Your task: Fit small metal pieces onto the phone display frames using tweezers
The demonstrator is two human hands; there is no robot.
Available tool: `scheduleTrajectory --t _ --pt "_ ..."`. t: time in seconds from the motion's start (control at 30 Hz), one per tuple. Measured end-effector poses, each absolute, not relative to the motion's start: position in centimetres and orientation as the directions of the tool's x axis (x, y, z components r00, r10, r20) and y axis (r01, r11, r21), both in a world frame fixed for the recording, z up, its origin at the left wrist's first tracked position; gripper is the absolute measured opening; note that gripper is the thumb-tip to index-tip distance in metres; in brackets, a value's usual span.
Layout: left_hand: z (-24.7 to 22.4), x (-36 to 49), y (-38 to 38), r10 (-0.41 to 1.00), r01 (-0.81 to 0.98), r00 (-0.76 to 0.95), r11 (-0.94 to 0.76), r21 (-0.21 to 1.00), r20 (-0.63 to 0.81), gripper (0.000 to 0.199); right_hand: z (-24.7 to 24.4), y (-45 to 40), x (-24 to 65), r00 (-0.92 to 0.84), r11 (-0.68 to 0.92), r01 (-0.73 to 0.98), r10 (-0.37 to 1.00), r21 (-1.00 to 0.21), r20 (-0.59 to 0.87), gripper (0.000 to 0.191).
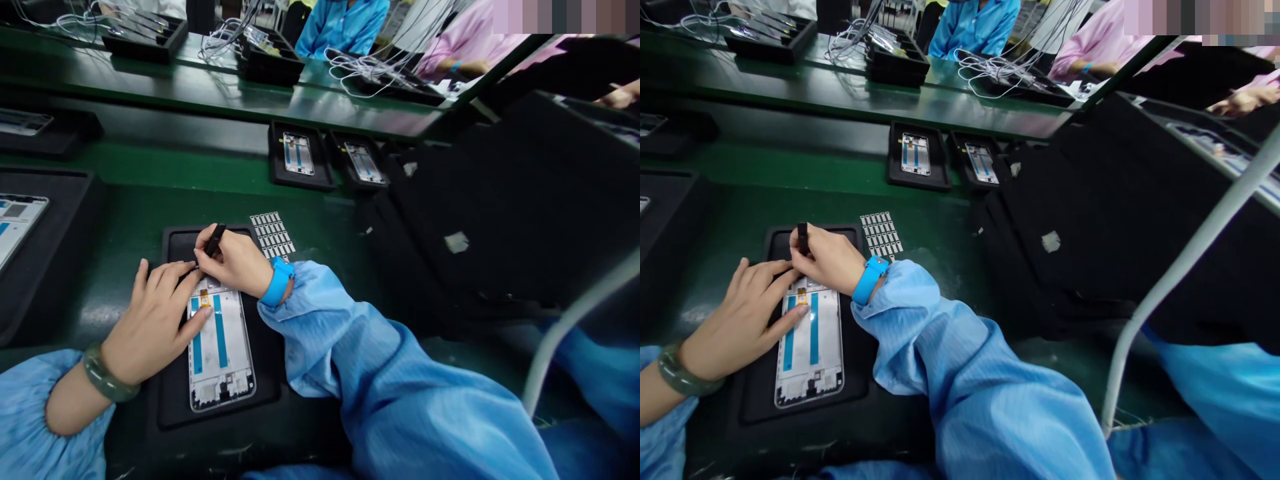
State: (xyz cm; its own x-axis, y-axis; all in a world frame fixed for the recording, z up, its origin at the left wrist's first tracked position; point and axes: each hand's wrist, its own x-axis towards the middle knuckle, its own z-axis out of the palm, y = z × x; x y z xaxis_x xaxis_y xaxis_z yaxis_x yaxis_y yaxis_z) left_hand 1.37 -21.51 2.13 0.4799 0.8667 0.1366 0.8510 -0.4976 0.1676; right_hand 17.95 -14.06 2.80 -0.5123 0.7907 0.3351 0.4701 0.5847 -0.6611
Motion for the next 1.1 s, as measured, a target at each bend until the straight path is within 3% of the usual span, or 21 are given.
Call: scheduleTrajectory --t 0.27,0.47,0.6,0.67,0.73,0.83,0.93,1.1 --pt "2.1 1.3 -21.5 0.867 0.852 0.48 -0.497 0.163 0.132 0.049 2.9 -13.9 18.6 -0.455 0.512 0.48 0.839 -0.712 0.297 0.011" --pt "2.1 1.5 -21.7 0.865 0.857 0.479 -0.497 0.134 0.147 0.047 3.2 -14.0 18.3 -0.608 0.637 0.48 0.737 -0.603 0.294 0.009" --pt "2.1 1.6 -21.9 0.862 0.857 0.486 -0.503 0.112 0.145 0.047 4.4 -12.7 20.0 -0.484 0.569 0.503 0.809 -0.651 0.333 0.025" --pt "2.1 1.6 -21.9 0.868 0.863 0.476 -0.492 0.113 0.139 0.046 5.0 -11.9 21.2 -0.406 0.569 0.57 0.822 -0.593 0.399 0.028" --pt "2.0 1.7 -22.1 0.873 0.87 0.466 -0.481 0.105 0.141 0.046 5.1 -11.3 22.3 -0.446 0.589 0.676 0.805 -0.444 0.391 0.026" --pt "1.9 2.0 -22.4 0.873 0.875 0.463 -0.478 0.076 0.153 0.044 4.3 -10.8 23.0 -0.55 0.563 0.792 0.826 -0.236 0.124 0.032" --pt "1.9 2.3 -22.6 0.871 0.876 0.466 -0.479 0.054 0.154 0.041 3.5 -10.0 22.7 -0.538 0.526 0.833 0.842 -0.171 -0.035 0.033" --pt "2.6 1.5 -22.0 0.9 0.902 0.359 -0.402 0.154 0.247 0.047 4.6 -6.8 23.2 -0.501 0.497 0.859 0.866 -0.126 -0.003 0.031"
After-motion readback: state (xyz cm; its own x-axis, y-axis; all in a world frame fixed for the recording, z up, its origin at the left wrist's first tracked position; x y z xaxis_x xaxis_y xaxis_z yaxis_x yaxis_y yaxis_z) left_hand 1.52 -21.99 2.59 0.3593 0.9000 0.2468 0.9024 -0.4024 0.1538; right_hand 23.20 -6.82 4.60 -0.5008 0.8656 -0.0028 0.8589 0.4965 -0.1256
